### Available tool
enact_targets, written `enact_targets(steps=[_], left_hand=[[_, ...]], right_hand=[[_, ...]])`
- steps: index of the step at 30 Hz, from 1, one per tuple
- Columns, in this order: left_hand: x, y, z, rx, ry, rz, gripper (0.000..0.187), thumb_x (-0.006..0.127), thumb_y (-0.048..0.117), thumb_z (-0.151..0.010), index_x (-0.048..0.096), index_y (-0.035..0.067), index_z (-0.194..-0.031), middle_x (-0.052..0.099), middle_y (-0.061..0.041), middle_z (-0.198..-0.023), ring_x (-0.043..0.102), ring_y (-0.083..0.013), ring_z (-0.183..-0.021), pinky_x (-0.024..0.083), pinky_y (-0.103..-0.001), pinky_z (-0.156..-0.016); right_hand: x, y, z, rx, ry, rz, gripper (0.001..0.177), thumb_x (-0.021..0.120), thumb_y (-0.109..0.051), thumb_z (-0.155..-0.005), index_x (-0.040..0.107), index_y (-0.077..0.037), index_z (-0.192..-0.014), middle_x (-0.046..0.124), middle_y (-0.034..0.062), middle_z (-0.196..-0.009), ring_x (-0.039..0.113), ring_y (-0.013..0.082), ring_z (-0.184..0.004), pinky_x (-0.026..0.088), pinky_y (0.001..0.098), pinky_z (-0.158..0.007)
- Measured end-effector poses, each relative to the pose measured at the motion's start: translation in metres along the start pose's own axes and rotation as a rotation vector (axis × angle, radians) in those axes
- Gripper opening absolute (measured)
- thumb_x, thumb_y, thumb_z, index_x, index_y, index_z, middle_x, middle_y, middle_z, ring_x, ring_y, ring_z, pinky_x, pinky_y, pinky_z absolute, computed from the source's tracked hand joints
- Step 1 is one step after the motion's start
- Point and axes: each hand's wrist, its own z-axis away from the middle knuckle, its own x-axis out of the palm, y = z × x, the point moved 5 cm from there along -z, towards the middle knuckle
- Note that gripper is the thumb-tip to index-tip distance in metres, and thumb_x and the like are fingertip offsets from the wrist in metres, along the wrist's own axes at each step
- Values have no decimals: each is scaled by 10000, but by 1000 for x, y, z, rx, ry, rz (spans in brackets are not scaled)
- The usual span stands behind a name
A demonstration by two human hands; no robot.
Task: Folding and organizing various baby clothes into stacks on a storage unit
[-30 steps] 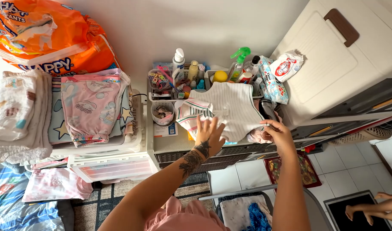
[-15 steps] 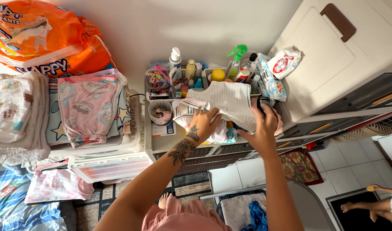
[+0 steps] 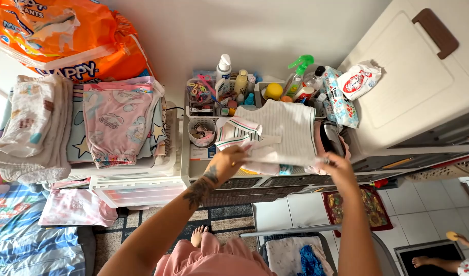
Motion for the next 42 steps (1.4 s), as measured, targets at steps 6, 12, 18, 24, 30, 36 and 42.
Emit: enact_targets(steps=[6,12,18,24,30,36,42], left_hand=[[14,-58,-9,-607,-7,217,318,757,348,-891,763,65,-1037,725,-114,-697,685,-226,-570,537,-357,-559],[-13,-20,-18,-547,-99,52,282,691,314,-949,687,86,-1114,724,-87,-769,700,-231,-701,522,-395,-798],[-18,16,-47,-271,-78,-272,466,648,182,-807,594,162,-1269,613,-97,-1287,590,-272,-1190,396,-497,-1063],[36,19,-61,81,-36,-364,338,596,253,-930,663,141,-1242,649,-46,-1328,552,-249,-1328,295,-604,-1137],[44,-24,-119,-75,21,-272,147,613,195,-936,721,99,-964,679,-96,-1175,573,-289,-1209,393,-523,-1054],[31,-85,-159,-263,-140,-579,194,674,122,-796,740,115,-979,662,-123,-1117,527,-309,-1195,306,-559,-1067],[28,-107,-158,-199,-317,-674,183,689,168,-846,763,94,-995,678,-133,-1028,496,-353,-1221,175,-636,-1156]], right_hand=[[39,38,-82,-182,163,-121,283,695,-244,-1045,682,-50,-1251,654,212,-984,643,341,-794,468,369,-697],[56,-64,-33,-134,415,282,344,561,-375,-1087,489,-102,-1284,702,212,-928,682,427,-822,485,517,-669],[66,-127,-12,-561,705,717,399,655,-178,-938,573,-109,-1322,610,159,-1348,623,367,-1144,495,500,-912],[111,-117,-6,-826,390,590,539,609,18,-859,580,-19,-1396,594,180,-1418,578,338,-1208,460,480,-1028],[56,-140,-65,-678,417,483,461,579,113,-824,654,-63,-1243,663,109,-1268,597,344,-1218,479,426,-1064],[63,-163,-130,-680,271,757,504,712,-15,-780,660,-137,-1267,663,62,-1245,545,286,-1231,304,661,-1034],[67,-157,-151,-624,263,806,347,746,-59,-762,676,-154,-1089,649,42,-1136,532,287,-1217,203,701,-1083]])
